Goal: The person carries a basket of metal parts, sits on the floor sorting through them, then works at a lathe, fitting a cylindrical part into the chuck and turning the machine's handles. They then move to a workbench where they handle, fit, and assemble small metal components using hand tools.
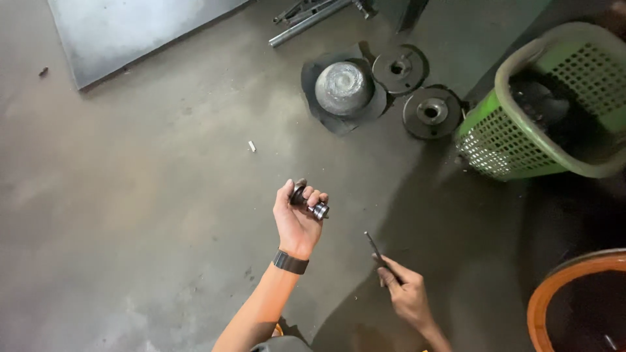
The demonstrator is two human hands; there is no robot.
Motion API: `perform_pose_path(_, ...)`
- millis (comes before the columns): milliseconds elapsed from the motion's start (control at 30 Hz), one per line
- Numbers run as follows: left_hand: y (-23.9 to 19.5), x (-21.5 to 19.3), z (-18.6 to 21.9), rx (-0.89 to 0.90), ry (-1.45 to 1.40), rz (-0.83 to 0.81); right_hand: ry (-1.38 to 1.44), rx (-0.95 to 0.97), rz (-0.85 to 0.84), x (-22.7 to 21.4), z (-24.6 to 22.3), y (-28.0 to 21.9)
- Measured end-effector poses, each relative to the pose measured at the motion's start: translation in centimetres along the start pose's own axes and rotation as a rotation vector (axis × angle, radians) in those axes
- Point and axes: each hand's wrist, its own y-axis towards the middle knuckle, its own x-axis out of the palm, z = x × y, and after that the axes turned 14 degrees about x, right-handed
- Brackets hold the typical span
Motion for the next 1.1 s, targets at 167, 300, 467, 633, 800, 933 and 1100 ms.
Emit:
perform_pose_path(167, -0.6, -0.4, -0.8, 0.0, 0.02, 0.008, -0.011, -0.279, 0.0, -1.6, -8.3, -1.8)
perform_pose_path(300, -1.1, -0.6, -1.2, -0.013, 0.039, -0.017, 0.055, -0.044, 0.011, -1.4, -10.8, -2.3)
perform_pose_path(467, -1.8, -0.8, -1.3, -0.003, 0.071, -0.011, -0.075, -0.199, 0.015, -0.3, -10.8, -2.2)
perform_pose_path(633, -2.2, -0.1, -1.4, -0.026, 0.075, -0.028, -0.102, -0.175, -0.027, -0.1, -10.8, -1.8)
perform_pose_path(800, -1.7, -1.4, -2.2, 0.011, 0.153, -0.152, 0.075, 0.048, -0.119, 0.2, -10.6, -1.5)
perform_pose_path(933, -3.7, -0.6, -2.8, 0.077, 0.293, -0.341, 0.087, -0.021, -0.134, -0.1, -10.5, -0.5)
perform_pose_path(1100, -5.6, 0.3, -3.1, 0.121, 0.417, -0.549, 0.3, 0.04, -0.299, -0.3, -10.6, 0.2)
